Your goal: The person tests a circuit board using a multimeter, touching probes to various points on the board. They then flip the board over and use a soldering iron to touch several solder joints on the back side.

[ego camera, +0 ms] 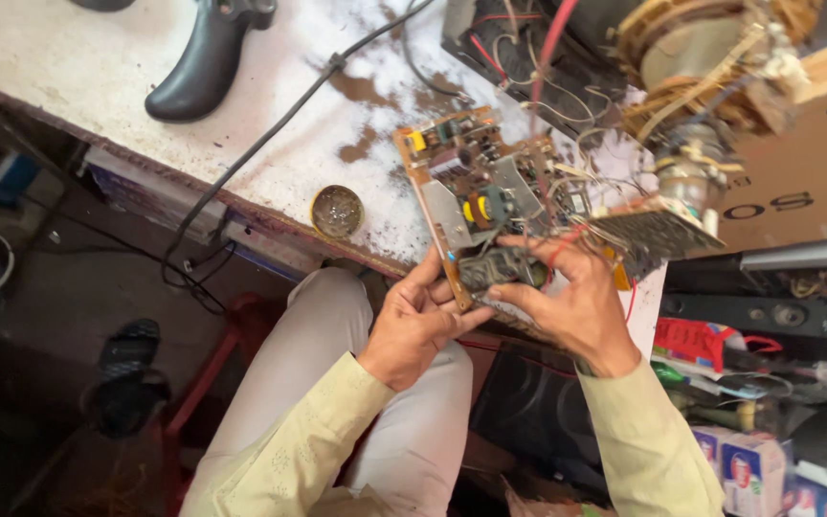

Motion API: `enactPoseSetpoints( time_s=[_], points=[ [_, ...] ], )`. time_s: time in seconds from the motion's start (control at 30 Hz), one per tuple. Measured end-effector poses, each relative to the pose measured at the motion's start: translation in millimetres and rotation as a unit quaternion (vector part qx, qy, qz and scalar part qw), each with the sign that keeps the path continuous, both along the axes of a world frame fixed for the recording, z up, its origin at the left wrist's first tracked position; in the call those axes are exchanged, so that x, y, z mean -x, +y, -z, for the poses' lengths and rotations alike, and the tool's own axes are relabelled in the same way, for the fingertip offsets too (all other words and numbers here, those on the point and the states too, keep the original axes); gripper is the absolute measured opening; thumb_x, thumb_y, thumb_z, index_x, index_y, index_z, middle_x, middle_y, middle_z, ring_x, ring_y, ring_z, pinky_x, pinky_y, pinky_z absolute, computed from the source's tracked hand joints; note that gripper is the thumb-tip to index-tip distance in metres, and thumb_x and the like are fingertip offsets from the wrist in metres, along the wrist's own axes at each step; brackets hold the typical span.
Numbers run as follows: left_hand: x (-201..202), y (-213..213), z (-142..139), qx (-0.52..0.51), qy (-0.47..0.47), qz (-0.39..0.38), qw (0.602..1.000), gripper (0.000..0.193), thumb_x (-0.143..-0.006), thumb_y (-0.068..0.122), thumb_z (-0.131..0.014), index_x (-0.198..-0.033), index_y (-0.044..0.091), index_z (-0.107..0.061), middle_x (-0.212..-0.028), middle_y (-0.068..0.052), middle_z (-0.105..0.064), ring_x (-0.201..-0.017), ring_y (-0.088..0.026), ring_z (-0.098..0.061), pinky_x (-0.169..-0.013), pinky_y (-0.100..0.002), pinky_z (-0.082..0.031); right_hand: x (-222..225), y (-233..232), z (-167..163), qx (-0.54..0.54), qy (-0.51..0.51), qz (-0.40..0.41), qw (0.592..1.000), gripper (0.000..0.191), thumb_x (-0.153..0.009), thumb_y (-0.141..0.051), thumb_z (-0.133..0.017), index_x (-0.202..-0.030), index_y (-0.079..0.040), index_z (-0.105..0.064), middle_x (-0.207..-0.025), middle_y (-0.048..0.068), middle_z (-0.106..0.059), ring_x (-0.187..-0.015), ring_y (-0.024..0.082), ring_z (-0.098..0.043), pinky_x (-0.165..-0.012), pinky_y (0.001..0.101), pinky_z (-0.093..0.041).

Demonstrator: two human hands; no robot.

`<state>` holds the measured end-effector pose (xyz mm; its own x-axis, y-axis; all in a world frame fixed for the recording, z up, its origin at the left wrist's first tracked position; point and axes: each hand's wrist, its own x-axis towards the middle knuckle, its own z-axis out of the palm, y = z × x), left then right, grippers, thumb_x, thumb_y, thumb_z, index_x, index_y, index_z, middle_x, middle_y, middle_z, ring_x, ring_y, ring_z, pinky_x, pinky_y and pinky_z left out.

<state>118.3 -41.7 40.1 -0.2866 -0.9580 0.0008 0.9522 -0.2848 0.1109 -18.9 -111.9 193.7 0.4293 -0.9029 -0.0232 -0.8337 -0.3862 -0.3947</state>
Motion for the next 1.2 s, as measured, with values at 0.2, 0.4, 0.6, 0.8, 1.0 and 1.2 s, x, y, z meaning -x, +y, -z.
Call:
enactPoseSetpoints(
  time_s=[0.2,0.4,0.6,0.8,1.0,1.2],
  points=[
    [-3.6,11.7,-25.1,0.033,-0.092,-0.043,0.994,0.092,-0.083,-0.021,-0.052,-0.165,0.010,-0.023,-0.149,-0.013,-0.053,-0.129,-0.025,-0.059,-0.106,-0.042,-0.053,13.4,19.5,5.4,0.107,-0.051,-0.011,0.993,0.051,-0.069,-0.023,-0.093,-0.116,-0.008,-0.077,-0.107,0.011,-0.077,-0.106,0.023,-0.068,-0.106,0.0373,-0.046],
    [-2.1,27.4,-48.6,0.042,-0.169,-0.083,0.981,0.090,-0.081,-0.021,-0.057,-0.160,0.006,-0.024,-0.149,-0.018,-0.051,-0.127,-0.034,-0.062,-0.103,-0.047,-0.056,59.8,63.0,26.5,0.167,-0.323,0.056,0.930,0.049,-0.091,-0.011,-0.081,-0.137,-0.004,-0.064,-0.142,0.018,-0.059,-0.131,0.032,-0.059,-0.116,0.0398,-0.048],
    [-1.8,44.4,-68.5,0.053,-0.181,-0.067,0.980,0.082,-0.083,-0.021,-0.061,-0.155,0.001,-0.028,-0.144,-0.023,-0.052,-0.124,-0.037,-0.062,-0.102,-0.048,-0.056,98.7,74.4,47.4,0.263,-0.164,0.170,0.936,0.078,-0.076,-0.006,-0.078,-0.148,-0.001,-0.047,-0.150,0.020,-0.047,-0.141,0.036,-0.048,-0.114,0.0455,-0.045],
    [2.3,60.9,-76.5,0.016,-0.195,-0.031,0.980,0.073,-0.081,-0.020,-0.062,-0.145,-0.003,-0.030,-0.142,-0.025,-0.052,-0.124,-0.037,-0.062,-0.105,-0.049,-0.054,114.5,60.1,46.9,0.277,-0.150,0.103,0.943,0.082,-0.072,-0.014,-0.089,-0.144,-0.003,-0.051,-0.149,0.024,-0.047,-0.139,0.042,-0.048,-0.113,0.0471,-0.043],
    [-3.4,67.6,-75.3,0.056,-0.271,-0.049,0.960,0.067,-0.082,-0.018,-0.063,-0.139,-0.004,-0.031,-0.138,-0.024,-0.055,-0.124,-0.035,-0.064,-0.103,-0.046,-0.057,125.0,66.3,39.8,0.283,-0.165,0.087,0.941,0.053,-0.066,-0.015,-0.093,-0.115,-0.007,-0.073,-0.139,0.021,-0.058,-0.129,0.039,-0.060,-0.109,0.0430,-0.050],
    [3.2,66.8,-79.3,0.057,-0.534,-0.092,0.839,0.072,-0.087,-0.006,-0.072,-0.142,-0.003,-0.026,-0.126,-0.025,-0.067,-0.114,-0.033,-0.070,-0.097,-0.040,-0.058,123.5,80.1,34.3,0.274,-0.165,0.098,0.942,0.055,-0.067,-0.019,-0.095,-0.118,-0.012,-0.074,-0.141,0.021,-0.057,-0.132,0.040,-0.057,-0.110,0.0437,-0.049]
  ],
)
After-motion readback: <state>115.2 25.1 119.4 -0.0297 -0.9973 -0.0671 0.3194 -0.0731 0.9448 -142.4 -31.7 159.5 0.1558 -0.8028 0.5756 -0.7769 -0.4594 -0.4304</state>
